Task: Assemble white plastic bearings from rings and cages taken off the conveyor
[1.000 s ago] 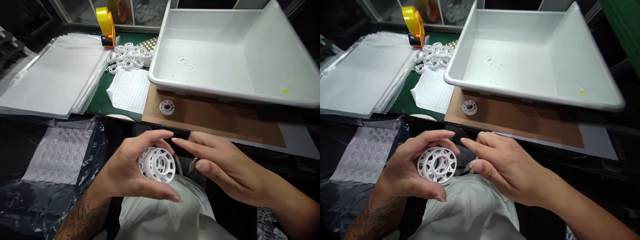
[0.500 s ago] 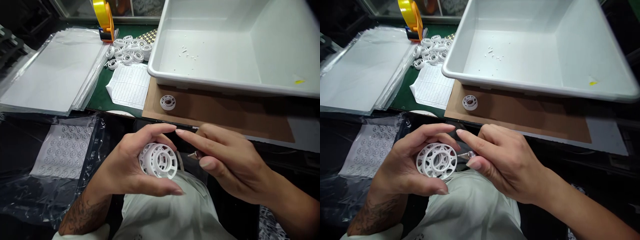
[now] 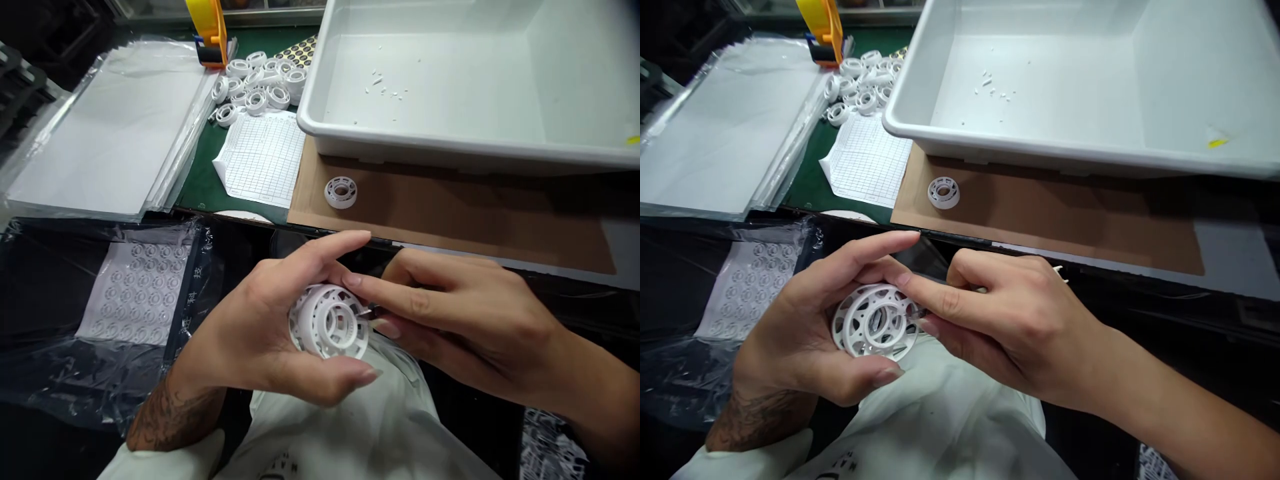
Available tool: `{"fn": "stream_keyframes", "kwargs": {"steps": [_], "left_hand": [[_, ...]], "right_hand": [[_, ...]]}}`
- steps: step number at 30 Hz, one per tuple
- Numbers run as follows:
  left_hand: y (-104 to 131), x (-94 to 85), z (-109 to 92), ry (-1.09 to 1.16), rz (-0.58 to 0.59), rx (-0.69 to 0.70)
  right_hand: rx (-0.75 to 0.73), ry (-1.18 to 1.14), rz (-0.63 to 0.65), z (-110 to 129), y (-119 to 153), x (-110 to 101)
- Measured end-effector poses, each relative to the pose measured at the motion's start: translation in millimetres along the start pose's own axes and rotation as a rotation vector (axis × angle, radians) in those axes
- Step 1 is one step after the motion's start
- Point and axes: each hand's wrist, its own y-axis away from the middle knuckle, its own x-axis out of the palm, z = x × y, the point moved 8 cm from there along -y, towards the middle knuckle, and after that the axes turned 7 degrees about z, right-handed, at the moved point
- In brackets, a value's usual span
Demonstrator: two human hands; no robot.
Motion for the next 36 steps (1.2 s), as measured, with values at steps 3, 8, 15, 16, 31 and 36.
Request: {"fn": "stream_keyframes", "kwargs": {"steps": [3, 8, 15, 16, 31, 36], "left_hand": [[0.8, -0.3, 0.5, -0.018, 0.009, 0.002], [1.9, -1.6, 2.4, -0.008, 0.010, -0.006], [2.2, 0.4, 5.2, 0.079, 0.034, 0.038], [2.2, 0.8, 5.6, 0.076, 0.040, 0.045], [-1.6, 4.4, 14.2, 0.273, -0.005, -0.010], [-3.0, 4.6, 15.9, 0.391, -0.024, -0.052]], "right_hand": [[-0.001, -0.008, 0.018, -0.5, -0.6, 1.9], [0.000, -0.013, 0.042, -2.2, -1.9, 2.3], [-0.023, -0.048, 0.038, 0.2, -5.7, 2.2], [-0.023, -0.031, 0.030, 1.1, -5.9, 1.8], [0.007, -0.247, -0.024, -0.9, -8.0, -6.0], [-0.017, -0.311, -0.025, 1.8, -8.3, -11.8]]}}
